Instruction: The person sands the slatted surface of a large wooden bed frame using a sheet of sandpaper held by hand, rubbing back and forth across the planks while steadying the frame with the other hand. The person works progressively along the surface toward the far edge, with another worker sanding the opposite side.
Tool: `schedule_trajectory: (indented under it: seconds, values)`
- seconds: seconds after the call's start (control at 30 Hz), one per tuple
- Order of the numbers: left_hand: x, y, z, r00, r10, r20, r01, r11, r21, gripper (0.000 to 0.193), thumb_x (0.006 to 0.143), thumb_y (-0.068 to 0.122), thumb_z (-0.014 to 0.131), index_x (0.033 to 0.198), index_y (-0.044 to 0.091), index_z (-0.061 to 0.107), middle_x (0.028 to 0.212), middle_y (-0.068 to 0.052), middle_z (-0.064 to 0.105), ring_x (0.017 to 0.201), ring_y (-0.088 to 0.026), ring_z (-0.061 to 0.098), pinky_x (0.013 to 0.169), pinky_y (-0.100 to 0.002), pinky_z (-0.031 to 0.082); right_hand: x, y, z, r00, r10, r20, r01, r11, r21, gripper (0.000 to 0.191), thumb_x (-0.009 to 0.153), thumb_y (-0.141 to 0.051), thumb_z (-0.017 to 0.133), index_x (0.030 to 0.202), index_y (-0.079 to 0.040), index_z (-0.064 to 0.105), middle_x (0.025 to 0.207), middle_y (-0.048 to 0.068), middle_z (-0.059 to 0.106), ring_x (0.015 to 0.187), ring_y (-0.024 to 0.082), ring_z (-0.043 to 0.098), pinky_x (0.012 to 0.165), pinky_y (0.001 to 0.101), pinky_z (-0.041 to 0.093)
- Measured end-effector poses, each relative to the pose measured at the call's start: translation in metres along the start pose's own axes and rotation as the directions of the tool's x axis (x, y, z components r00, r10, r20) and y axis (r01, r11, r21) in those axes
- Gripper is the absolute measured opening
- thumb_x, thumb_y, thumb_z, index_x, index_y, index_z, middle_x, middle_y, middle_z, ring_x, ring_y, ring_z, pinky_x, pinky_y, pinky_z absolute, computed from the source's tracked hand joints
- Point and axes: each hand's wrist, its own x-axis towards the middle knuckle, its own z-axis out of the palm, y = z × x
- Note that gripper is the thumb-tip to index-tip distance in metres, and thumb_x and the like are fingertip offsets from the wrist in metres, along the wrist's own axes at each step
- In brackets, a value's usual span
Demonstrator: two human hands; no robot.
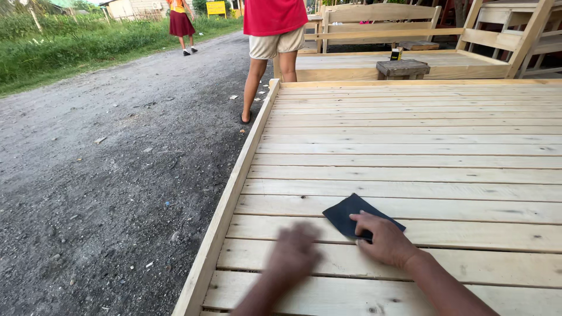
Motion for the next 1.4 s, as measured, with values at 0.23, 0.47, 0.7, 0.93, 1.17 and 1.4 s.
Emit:
schedule_trajectory:
  seconds: [0.23,0.47,0.7,0.93,1.17,1.4]
  values:
    - [0.026,0.017,0.031,0.908,-0.403,0.112,0.411,0.910,-0.062,0.081,0.104,0.058,0.028,0.158,-0.002,0.018,0.168,-0.021,0.013,0.156,-0.046,0.000,0.123,-0.062,0.001,-0.015,0.012,-0.003,0.996,-0.056,0.065,0.059,0.997,-0.051,0.073,0.088,-0.042,0.068,0.152,-0.021,0.040,0.151,0.006,0.052,0.140,0.028,0.047,0.117,0.0413,0.036]
    - [0.015,0.072,0.032,0.993,0.000,-0.120,-0.056,0.885,-0.463,0.065,0.089,0.058,0.048,0.139,0.017,0.058,0.159,-0.011,0.049,0.152,-0.032,0.041,0.128,-0.048,0.029,-0.030,0.050,-0.030,0.967,0.253,-0.016,-0.229,0.845,-0.483,0.062,0.095,-0.055,0.049,0.155,-0.044,0.038,0.149,0.002,0.054,0.132,0.027,0.054,0.117,0.0419,0.041]
    - [0.007,-0.010,0.003,0.839,-0.519,0.163,0.539,0.834,-0.118,0.085,0.104,0.060,0.036,0.161,0.003,0.009,0.166,-0.033,0.000,0.155,-0.048,-0.007,0.122,-0.062,-0.004,-0.020,0.059,-0.033,0.902,0.406,-0.148,-0.428,0.788,-0.442,0.053,0.101,-0.047,0.041,0.151,-0.030,0.045,0.165,0.002,0.036,0.153,0.028,0.029,0.121,0.0499,0.030]
    - [0.011,0.017,-0.014,0.878,-0.427,0.215,0.451,0.889,-0.075,0.069,0.107,0.041,0.020,0.162,0.002,0.005,0.172,-0.017,0.001,0.160,-0.033,-0.001,0.127,-0.052,0.002,0.036,-0.062,0.058,0.928,0.164,0.335,-0.075,0.962,-0.263,0.053,0.105,-0.039,0.040,0.158,-0.036,0.041,0.167,-0.004,0.023,0.155,0.023,0.018,0.125,0.0504,0.011]
    - [-0.001,-0.014,-0.012,0.806,-0.525,0.273,0.547,0.837,-0.004,0.073,0.109,0.049,0.016,0.162,0.003,0.000,0.170,-0.024,-0.002,0.157,-0.041,-0.004,0.127,-0.051,0.001,-0.041,0.069,-0.068,0.771,0.637,0.017,-0.525,0.650,-0.550,0.056,0.104,-0.048,0.029,0.159,-0.037,0.032,0.173,-0.007,0.018,0.156,0.024,0.027,0.121,0.0513,0.034]
    - [0.032,0.091,0.050,0.955,0.264,0.138,-0.239,0.955,-0.177,0.073,0.104,0.051,0.038,0.158,0.002,0.032,0.167,-0.027,0.021,0.158,-0.044,0.008,0.126,-0.058,0.005,0.042,-0.038,0.022,0.973,0.224,0.057,-0.204,0.949,-0.239,0.054,0.100,-0.040,0.040,0.154,-0.034,0.045,0.169,-0.008,0.026,0.158,0.026,0.017,0.126,0.0551,0.010]
